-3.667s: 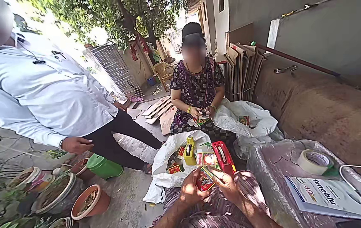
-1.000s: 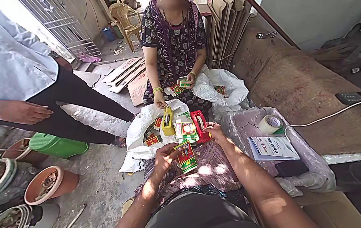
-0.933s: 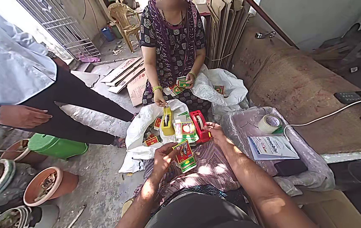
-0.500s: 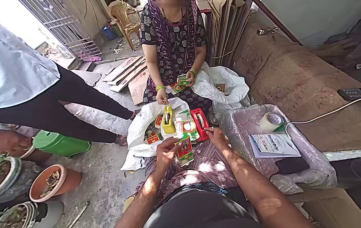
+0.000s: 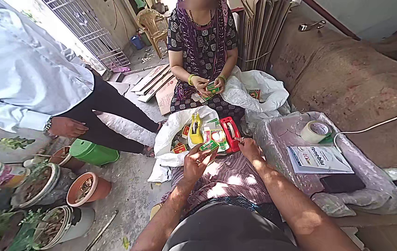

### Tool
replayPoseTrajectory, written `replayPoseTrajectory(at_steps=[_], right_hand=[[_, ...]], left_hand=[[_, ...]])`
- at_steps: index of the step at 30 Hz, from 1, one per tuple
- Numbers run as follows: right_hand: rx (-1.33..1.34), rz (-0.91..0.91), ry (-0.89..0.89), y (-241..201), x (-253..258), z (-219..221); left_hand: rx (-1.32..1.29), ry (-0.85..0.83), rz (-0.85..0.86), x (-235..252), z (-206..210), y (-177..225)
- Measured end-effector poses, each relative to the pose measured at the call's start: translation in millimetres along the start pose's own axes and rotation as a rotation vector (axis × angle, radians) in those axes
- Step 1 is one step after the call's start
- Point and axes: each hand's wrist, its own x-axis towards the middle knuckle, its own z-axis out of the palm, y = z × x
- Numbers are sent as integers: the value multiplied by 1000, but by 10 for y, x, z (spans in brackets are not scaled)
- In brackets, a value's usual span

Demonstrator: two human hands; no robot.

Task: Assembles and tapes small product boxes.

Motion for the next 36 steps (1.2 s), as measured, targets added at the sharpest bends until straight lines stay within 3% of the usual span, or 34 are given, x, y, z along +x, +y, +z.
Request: replayPoseTrajectory(at_steps=[3, 7, 9, 14, 24, 29, 32, 36], right_hand=[[245, -47, 3, -135, -173, -26], [1236, -126, -123, -469, -636, 16], [1389, -92, -216, -549, -740, 52], [1373, -88, -334, -634, -724, 91], [1285, 18, -293, -639, -751, 198], [1324, 51, -406, -629, -753, 177], [1304, -134, -310, -660, -795, 193], [1182, -325, -7, -659, -827, 323]], left_hand=[[81, 4, 53, 13, 6, -3], [168, -58, 83, -12, 82, 1], [195, -78, 100, -17, 127, 12], [269, -116, 118, -27, 184, -3], [363, -161, 147, -68, 262, 64], [178, -184, 28, -132, 236, 40], [-61, -49, 39, -186, 265, 46], [-265, 98, 26, -172, 293, 142]])
